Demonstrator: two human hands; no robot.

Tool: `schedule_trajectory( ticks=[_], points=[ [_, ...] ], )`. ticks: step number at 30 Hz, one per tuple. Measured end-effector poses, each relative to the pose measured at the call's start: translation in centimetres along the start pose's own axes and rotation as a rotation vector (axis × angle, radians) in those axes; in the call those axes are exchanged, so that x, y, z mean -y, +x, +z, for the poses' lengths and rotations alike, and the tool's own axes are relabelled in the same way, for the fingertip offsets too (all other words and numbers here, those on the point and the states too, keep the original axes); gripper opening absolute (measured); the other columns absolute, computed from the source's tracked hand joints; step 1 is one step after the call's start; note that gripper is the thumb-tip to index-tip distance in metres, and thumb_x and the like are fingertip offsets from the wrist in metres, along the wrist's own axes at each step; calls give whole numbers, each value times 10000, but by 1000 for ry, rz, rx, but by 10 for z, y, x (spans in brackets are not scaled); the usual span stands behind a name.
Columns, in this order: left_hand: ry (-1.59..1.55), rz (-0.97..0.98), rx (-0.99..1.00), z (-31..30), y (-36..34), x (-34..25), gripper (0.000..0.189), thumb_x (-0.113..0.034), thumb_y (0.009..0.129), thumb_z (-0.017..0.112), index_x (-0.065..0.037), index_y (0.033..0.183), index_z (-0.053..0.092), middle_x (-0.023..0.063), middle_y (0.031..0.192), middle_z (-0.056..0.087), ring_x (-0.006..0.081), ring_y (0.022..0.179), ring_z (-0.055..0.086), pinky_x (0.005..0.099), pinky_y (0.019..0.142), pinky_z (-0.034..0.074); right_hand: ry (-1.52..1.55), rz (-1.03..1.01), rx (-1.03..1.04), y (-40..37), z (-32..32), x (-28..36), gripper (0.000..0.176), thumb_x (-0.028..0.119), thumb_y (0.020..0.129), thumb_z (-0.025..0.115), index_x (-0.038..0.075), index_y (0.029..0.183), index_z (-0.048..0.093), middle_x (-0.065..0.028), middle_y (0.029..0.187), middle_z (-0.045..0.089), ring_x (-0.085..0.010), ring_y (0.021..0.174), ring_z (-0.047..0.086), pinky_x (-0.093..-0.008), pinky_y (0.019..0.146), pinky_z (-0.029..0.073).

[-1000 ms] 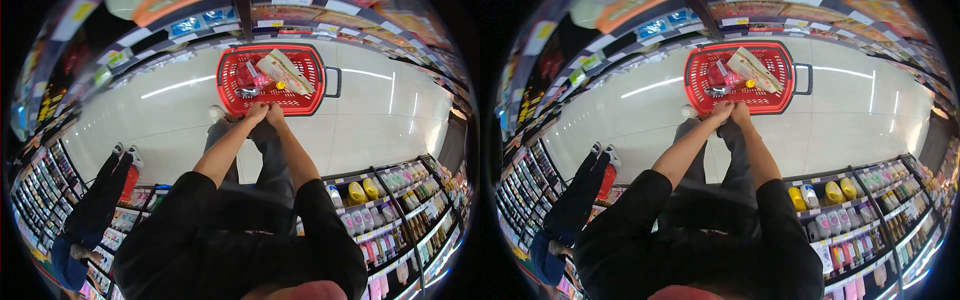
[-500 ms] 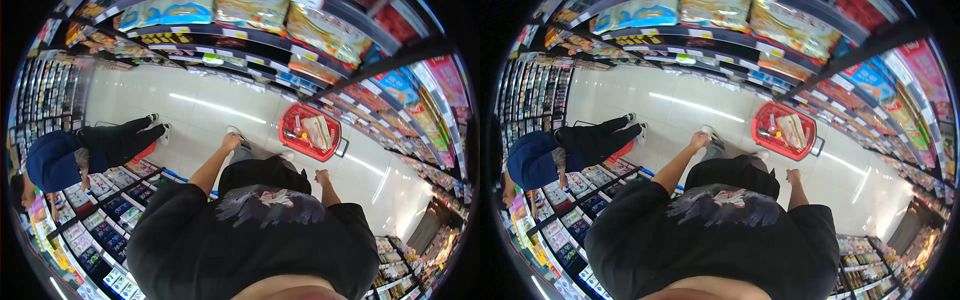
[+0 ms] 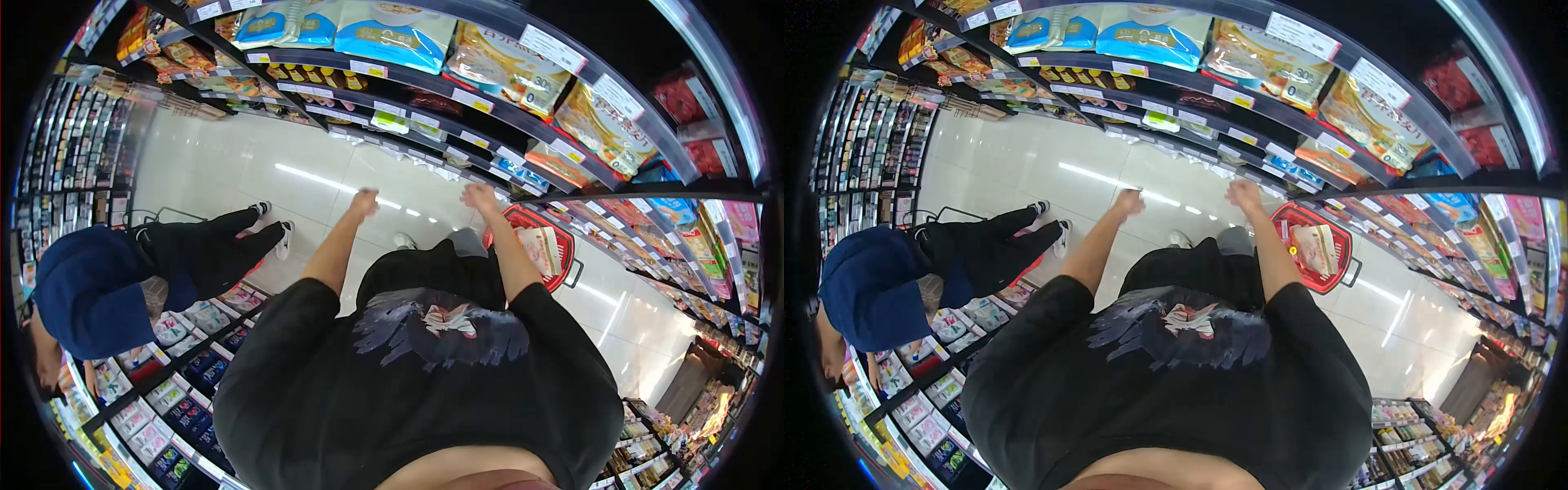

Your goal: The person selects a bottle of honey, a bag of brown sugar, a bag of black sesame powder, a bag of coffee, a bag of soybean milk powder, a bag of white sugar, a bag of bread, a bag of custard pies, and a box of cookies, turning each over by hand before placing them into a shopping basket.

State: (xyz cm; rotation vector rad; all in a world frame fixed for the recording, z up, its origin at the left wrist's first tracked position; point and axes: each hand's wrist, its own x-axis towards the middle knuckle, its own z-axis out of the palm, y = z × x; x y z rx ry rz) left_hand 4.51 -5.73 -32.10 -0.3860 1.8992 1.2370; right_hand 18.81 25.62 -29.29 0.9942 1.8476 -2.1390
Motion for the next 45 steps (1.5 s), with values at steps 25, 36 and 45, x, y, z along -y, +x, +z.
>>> schedule_trajectory(
  ticks=[25,36,45],
  points=[
    [452,687,100,101,186,-271,473,-305,814,516,-63,1217,464,174,1212,485,300,1103,471,369,939,379,392,-101,-522,176,58,147,347,221,885,506,88,1192,411,-90,1138,491,-224,981,528,-421,844,469],
    [36,105,246,24,151,-231,276,-230,801,523,-83,1029,575,44,979,579,159,903,545,327,805,458,512,68,-373,196,100,154,280,159,892,488,90,1159,436,-89,1094,504,-236,959,533,-435,852,467],
    [-307,14,381,-28,121,-177,357,-369,794,581,-59,972,587,98,964,597,225,899,561,390,825,444,601,-171,-373,73,155,127,140,-103,831,393,17,854,461,-64,813,475,-149,725,527,-376,763,550]
  ],
)
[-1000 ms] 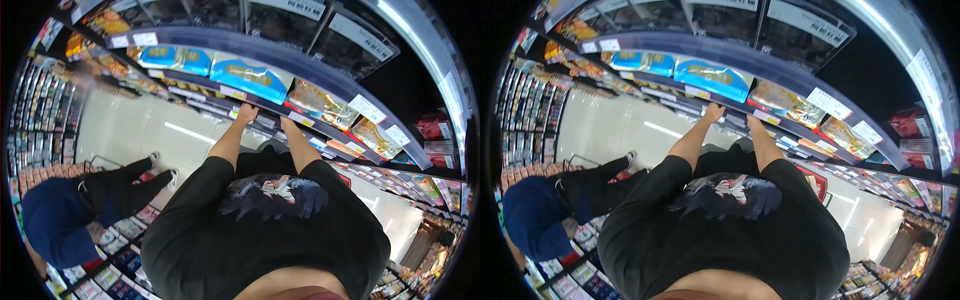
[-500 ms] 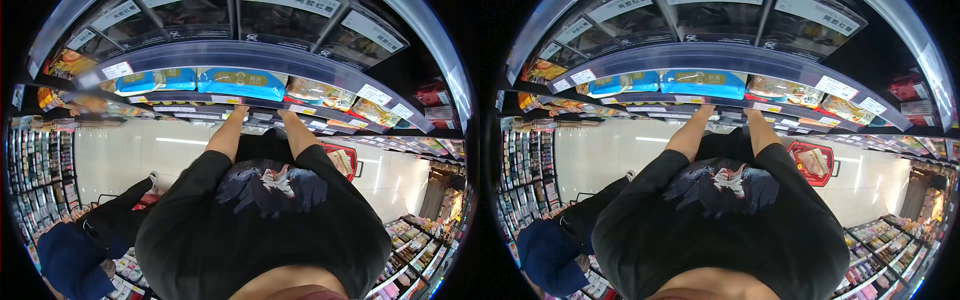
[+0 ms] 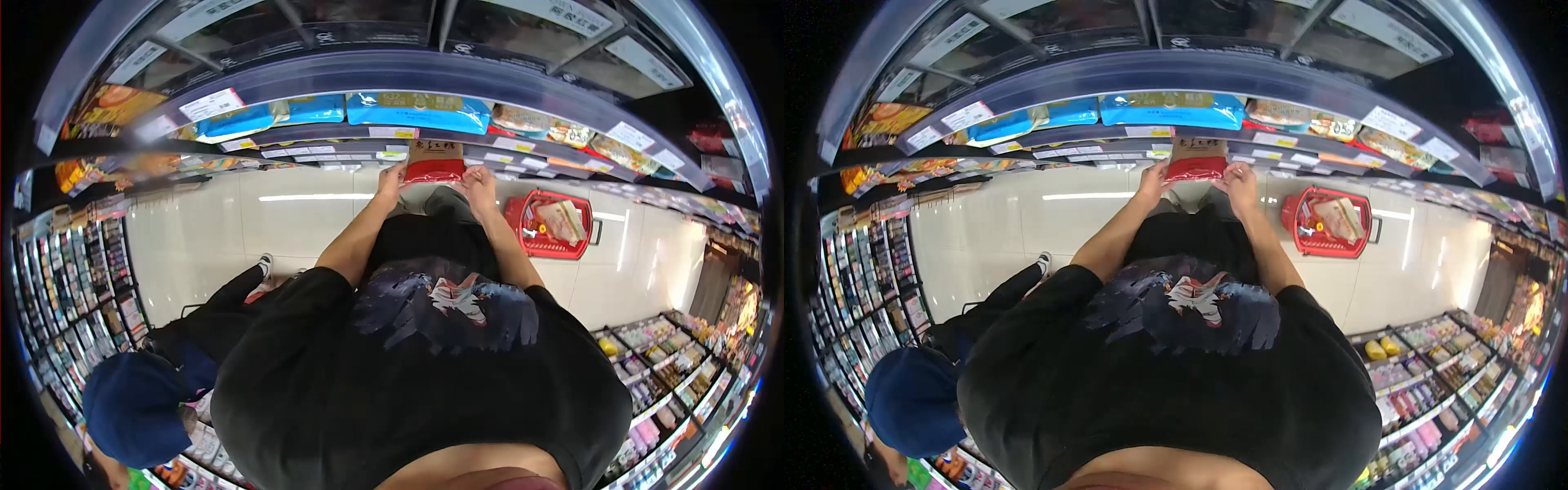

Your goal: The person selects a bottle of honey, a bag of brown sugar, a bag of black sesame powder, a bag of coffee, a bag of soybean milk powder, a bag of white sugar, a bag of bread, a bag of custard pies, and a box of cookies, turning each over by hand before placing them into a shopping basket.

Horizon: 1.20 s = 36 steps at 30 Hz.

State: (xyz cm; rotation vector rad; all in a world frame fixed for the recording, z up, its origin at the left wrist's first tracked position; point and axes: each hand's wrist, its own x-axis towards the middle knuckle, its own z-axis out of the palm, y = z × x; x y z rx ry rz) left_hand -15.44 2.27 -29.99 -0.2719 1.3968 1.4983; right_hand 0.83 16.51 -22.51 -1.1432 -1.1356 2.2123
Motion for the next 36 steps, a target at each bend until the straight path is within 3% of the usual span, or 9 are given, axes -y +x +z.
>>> schedule_trajectory(
  ticks=[3,6,11,14,19,22,24,30,36],
  points=[
    [-307,-204,380,9,-19,9,507,-437,819,541,-45,1138,506,134,1102,551,259,1013,542,419,878,434,163,-17,19,-46,0,8,131,-90,850,396,26,847,457,-51,790,482,-148,716,535,-375,770,546],
    [-347,-412,492,29,-54,1,618,-467,864,435,-19,1285,376,162,1255,469,282,1154,460,436,992,334,178,9,22,-75,-18,12,108,-66,864,422,36,844,452,-48,788,508,-154,743,566,-366,771,544],
    [-283,-459,626,61,-79,29,536,-361,898,438,-8,1292,349,164,1246,472,284,1130,491,414,970,387,98,39,46,-115,-51,21,101,-60,858,447,40,872,448,-60,823,535,-156,774,579,-356,742,552],
    [-226,-313,563,83,-87,58,528,-125,840,577,-28,1290,317,179,1219,478,270,1071,534,375,900,466,41,57,21,-127,-83,30,136,-71,841,465,44,910,443,-64,843,537,-151,774,577,-343,727,558],
    [-54,-53,369,147,-156,59,650,-53,792,641,-117,1291,230,166,1165,484,239,1048,533,352,850,489,166,75,-3,-143,-152,52,238,81,842,539,68,1042,412,-108,974,521,-211,875,573,-399,722,518],
    [93,366,422,180,-190,71,715,27,765,638,-85,1316,197,146,1183,478,203,1058,508,326,897,424,114,83,169,-145,-188,72,511,214,827,591,37,1232,335,-143,1170,471,-247,1063,499,-402,870,429],
    [108,417,448,203,-222,72,712,25,763,640,-77,1313,201,142,1186,475,197,1073,495,323,910,410,167,49,367,-167,-186,113,638,227,813,618,-7,1305,286,-148,1261,438,-225,1144,446,-357,977,346],
    [332,754,346,242,-319,73,785,-27,737,685,-20,1318,156,154,1208,456,212,1093,484,336,926,383,159,50,439,-218,-190,177,499,132,776,644,-1,1204,426,-114,1138,540,-193,1055,520,-332,910,410],
    [184,820,390,258,-414,61,809,-20,763,609,-9,1364,68,207,1321,328,251,1229,349,368,989,305,271,-70,582,-267,-170,215,513,8,747,607,-4,1217,402,-124,1133,549,-195,1027,549,-331,879,442]
  ],
)
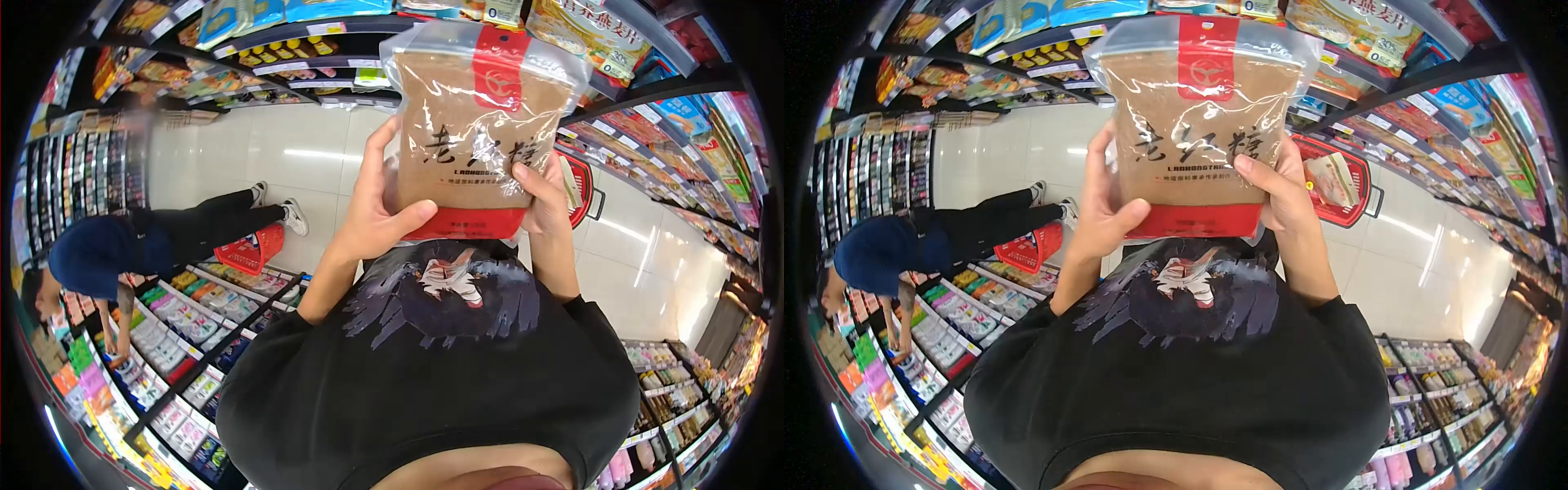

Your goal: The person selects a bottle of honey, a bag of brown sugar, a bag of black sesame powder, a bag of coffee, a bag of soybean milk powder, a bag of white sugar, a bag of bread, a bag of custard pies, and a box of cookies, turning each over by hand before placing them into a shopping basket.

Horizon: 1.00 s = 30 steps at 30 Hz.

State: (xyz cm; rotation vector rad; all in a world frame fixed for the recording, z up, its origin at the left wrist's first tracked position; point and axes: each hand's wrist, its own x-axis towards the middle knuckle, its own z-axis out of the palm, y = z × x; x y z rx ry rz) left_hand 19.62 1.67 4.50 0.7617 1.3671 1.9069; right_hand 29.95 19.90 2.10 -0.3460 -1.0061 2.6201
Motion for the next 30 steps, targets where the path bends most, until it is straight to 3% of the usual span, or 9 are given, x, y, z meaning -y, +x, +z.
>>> schedule_trajectory(
  ticks=[6,9,11,13,17,20,23,27,30],
  points=[
    [122,132,-18,8,-26,-29,775,-67,801,536,-11,1390,36,185,1386,234,255,1256,305,379,1028,245,3,13,-6,-11,31,-5,479,25,759,617,-8,1195,422,-125,1097,566,-188,997,564,-333,858,458],
    [164,120,-246,14,-45,-28,732,-116,797,559,5,1379,131,202,1368,281,288,1252,322,387,1031,240,-11,67,-31,-21,40,-9,440,28,770,618,-2,1173,443,-114,1073,575,-179,972,574,-322,838,470],
    [872,255,-263,-1,-59,-22,699,-144,774,595,18,1351,234,221,1353,308,337,1258,312,402,1031,240,-117,-10,-141,-33,50,-13,401,8,789,593,0,1165,455,-107,1066,581,-179,956,579,-324,835,471],
    [774,174,-209,5,-64,-8,692,-196,763,616,15,1334,287,229,1353,305,366,1260,299,410,1028,240,-179,-1,-177,-46,50,-21,381,7,806,579,-3,1167,457,-104,1086,573,-176,971,569,-328,848,464],
    [515,173,-19,30,-55,32,799,-347,776,606,-3,1372,200,191,1367,305,340,1239,334,410,1008,273,-512,-161,-302,-74,61,-33,407,80,844,557,-33,1218,441,-112,1140,547,-177,1035,525,-304,902,410],
    [-629,-282,119,36,-62,66,761,-491,802,536,-47,1356,261,132,1342,358,295,1127,468,403,927,395,-577,-98,-160,-110,61,-23,397,157,855,526,-45,1191,469,-179,1208,493,-241,1113,501,-333,922,402],
    [-1197,-493,56,36,-68,89,844,-684,765,412,-78,1343,306,165,1313,400,324,1142,460,484,941,386,-410,-166,-63,-135,66,-13,366,116,846,518,-55,1167,480,-212,1235,457,-285,1118,502,-366,912,421],
    [-1469,-450,166,59,-79,96,857,-690,760,416,-78,1348,299,171,1332,378,335,1179,419,525,956,347,-797,-689,-334,-162,28,21,310,111,854,459,-67,1108,475,-247,1213,461,-331,1003,561,-415,837,464],
    [-1496,-381,284,89,-84,95,841,-663,761,421,-93,1363,277,151,1358,348,338,1212,383,511,979,327,-812,-639,-500,-173,2,42,387,160,865,465,-56,1183,427,-225,1256,428,-308,1114,489,-391,917,409]
  ],
)
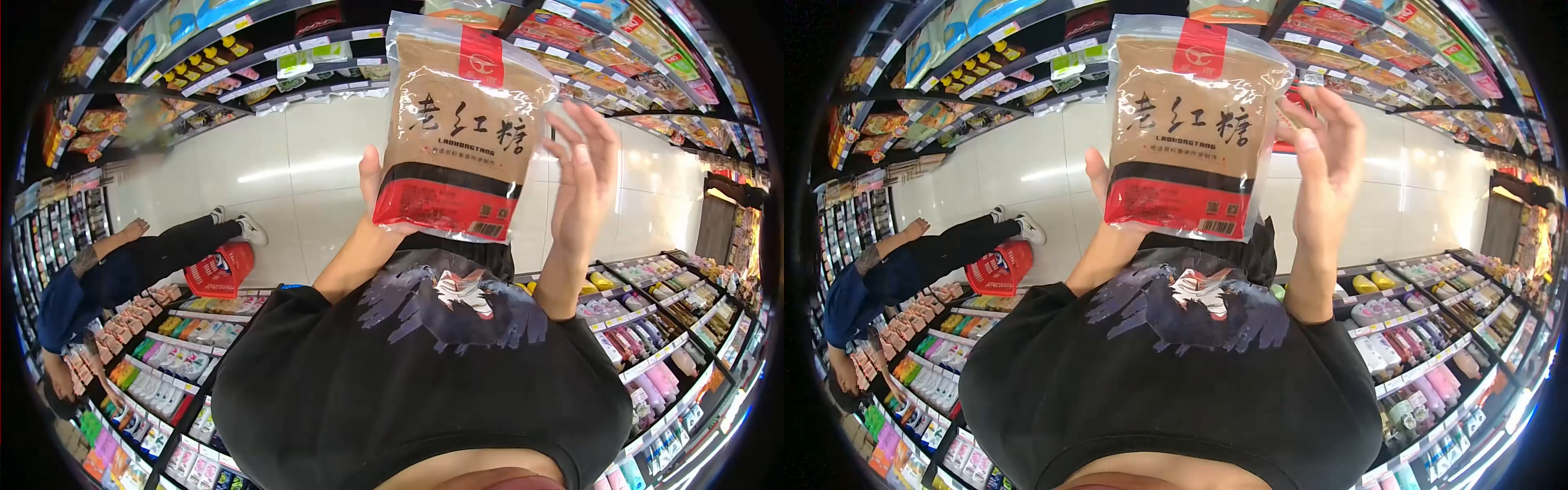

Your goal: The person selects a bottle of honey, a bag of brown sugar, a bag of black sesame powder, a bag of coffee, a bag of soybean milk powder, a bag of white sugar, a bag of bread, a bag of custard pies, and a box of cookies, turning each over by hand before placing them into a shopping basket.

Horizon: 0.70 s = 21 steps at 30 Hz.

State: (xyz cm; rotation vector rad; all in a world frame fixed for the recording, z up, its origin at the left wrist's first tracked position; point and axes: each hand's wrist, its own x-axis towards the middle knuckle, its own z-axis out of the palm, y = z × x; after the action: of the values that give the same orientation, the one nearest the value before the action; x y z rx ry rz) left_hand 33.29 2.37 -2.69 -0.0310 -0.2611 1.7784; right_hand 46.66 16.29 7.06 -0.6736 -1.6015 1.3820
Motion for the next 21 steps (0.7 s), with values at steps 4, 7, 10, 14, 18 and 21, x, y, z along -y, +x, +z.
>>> schedule_trajectory(
  ticks=[4,7,10,14,18,21],
  points=[
    [62,28,-83,31,14,48,862,-655,740,453,-78,1357,280,153,1347,360,319,1182,413,470,978,339,393,271,165,-6,-35,-15,688,323,824,547,-40,1328,251,-170,1322,361,-248,1245,338,-347,1019,275],
    [104,41,-15,35,32,84,835,-618,744,464,-55,1339,303,153,1315,398,307,1144,448,441,956,365,657,368,248,-12,-79,-10,755,343,795,580,-38,1340,223,-173,1317,363,-266,1216,379,-366,998,311],
    [117,-15,-49,38,55,118,779,-569,759,467,-37,1314,337,160,1267,446,293,1102,483,425,926,388,765,405,309,-3,-122,-8,779,327,782,585,-34,1351,194,-185,1316,366,-284,1190,414,-387,975,354],
    [304,19,-163,32,80,158,664,-476,822,414,-14,1296,357,169,1231,481,286,1072,511,414,927,392,753,465,317,20,-165,-3,847,250,703,669,-34,1345,196,-187,1283,397,-278,1156,444,-378,958,370],
    [870,236,-240,42,114,175,547,-242,851,433,65,1290,323,189,1276,429,259,1150,458,372,968,355,789,679,354,47,-194,-24,806,93,693,667,-12,1353,217,-156,1297,390,-238,1164,431,-350,978,340],
    [1266,336,-320,17,127,147,580,-136,825,493,25,1336,273,191,1320,375,253,1219,390,349,996,313,680,748,388,71,-188,-71,766,-17,708,619,9,1364,224,-126,1307,391,-213,1184,413,-337,994,318]
  ],
)
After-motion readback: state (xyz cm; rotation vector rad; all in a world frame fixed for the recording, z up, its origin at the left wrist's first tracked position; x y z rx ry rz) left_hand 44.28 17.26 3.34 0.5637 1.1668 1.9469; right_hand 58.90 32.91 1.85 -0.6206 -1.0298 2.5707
